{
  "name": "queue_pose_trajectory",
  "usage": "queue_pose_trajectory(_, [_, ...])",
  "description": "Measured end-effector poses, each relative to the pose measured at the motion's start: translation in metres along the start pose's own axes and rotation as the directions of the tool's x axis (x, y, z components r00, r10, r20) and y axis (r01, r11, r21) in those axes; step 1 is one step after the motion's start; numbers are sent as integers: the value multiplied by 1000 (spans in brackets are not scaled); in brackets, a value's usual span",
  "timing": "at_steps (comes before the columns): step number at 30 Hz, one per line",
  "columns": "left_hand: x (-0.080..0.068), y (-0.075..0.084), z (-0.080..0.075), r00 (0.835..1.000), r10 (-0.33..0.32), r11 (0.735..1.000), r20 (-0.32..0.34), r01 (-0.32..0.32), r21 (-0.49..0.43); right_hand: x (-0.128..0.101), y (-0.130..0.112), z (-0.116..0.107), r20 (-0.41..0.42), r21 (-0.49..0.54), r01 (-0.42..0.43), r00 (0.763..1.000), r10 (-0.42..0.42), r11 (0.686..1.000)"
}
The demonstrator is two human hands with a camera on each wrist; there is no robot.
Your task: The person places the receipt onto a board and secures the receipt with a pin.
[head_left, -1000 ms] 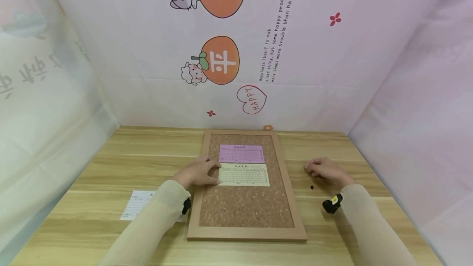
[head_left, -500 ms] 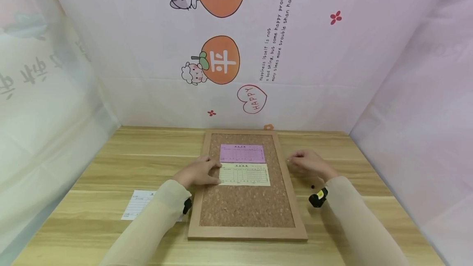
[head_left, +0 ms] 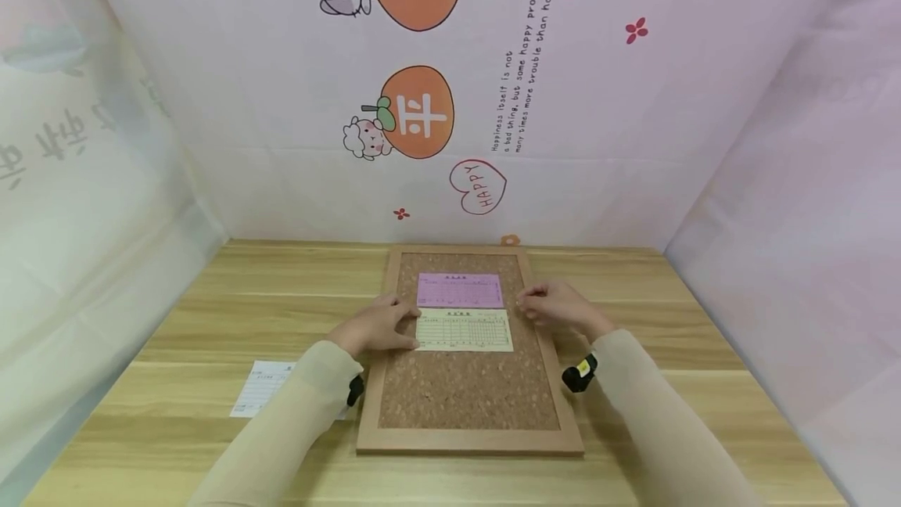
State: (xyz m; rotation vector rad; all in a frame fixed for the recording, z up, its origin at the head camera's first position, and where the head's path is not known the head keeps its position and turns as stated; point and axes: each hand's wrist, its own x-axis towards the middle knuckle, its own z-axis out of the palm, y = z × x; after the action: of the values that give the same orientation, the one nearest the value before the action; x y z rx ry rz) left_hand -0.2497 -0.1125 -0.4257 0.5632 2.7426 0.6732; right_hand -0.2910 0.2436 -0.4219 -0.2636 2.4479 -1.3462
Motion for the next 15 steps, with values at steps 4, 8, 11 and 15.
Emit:
queue_pose_trajectory(4, [0, 0, -1, 1000, -7, 1000, 1, 7, 4, 6, -10, 10, 26, -31, 44, 999, -43, 999])
queue_pose_trajectory(8, [-1, 1, -2, 1000, -4, 1000, 3, 4, 12, 16, -17, 20, 58, -64, 89, 995, -86, 994])
queue_pose_trajectory(11, [-3, 3, -3, 1000, 2, 1000, 6, -2, 9, 24, -20, 28, 83, -75, 110, 991, -103, 991])
queue_pose_trajectory(15, [-4, 4, -4, 1000, 10, 1000, 9, -10, 10, 30, -23, 37, 98, -78, 108, 990, -100, 991])
